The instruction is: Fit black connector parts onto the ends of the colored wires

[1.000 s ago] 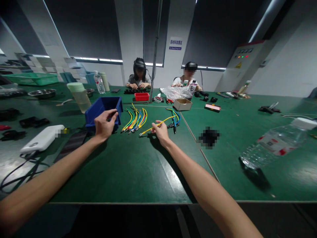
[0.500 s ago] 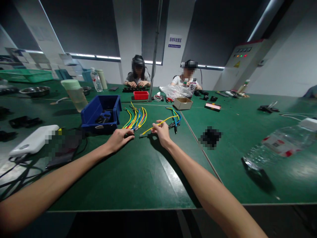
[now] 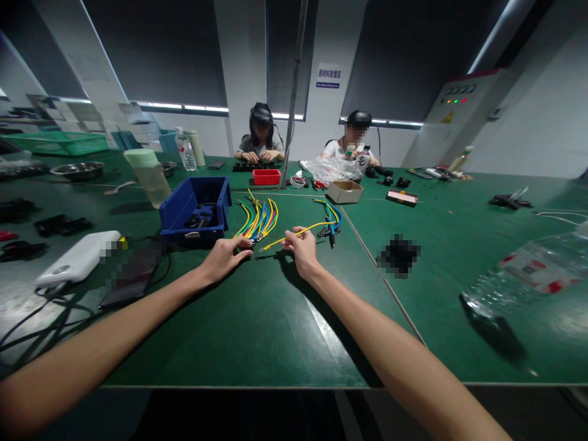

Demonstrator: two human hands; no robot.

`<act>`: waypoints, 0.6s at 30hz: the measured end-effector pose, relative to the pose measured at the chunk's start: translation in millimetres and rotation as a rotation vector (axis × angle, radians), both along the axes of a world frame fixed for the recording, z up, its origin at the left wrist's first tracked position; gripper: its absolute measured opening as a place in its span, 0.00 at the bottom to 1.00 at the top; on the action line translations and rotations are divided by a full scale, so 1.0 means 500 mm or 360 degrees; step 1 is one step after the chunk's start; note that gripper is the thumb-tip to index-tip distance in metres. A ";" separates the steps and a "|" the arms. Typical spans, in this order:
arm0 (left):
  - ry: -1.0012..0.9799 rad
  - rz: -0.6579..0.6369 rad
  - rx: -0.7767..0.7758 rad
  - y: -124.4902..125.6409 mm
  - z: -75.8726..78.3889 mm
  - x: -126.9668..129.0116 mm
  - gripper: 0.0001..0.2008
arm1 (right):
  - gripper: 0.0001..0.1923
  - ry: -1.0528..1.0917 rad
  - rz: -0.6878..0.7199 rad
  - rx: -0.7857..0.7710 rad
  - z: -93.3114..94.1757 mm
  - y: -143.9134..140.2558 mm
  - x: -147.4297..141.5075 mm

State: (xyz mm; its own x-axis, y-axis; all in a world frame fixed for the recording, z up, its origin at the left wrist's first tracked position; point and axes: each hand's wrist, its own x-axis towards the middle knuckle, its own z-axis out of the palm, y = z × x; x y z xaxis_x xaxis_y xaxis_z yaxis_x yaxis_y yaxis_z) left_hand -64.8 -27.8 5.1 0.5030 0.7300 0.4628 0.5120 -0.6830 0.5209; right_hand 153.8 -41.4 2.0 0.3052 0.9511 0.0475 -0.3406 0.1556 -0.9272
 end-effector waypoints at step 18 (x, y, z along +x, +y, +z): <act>-0.0016 0.0007 0.0058 -0.005 0.004 0.004 0.05 | 0.22 0.0005 0.0009 -0.0010 -0.004 0.002 0.003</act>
State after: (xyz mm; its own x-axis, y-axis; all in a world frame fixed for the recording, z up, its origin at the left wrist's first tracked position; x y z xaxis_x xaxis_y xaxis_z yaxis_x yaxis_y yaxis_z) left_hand -63.0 -30.4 7.2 0.4951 0.7146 0.4942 0.5096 -0.6995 0.5010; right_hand 155.4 -40.1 0.2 0.2997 0.9532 0.0407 -0.3446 0.1480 -0.9270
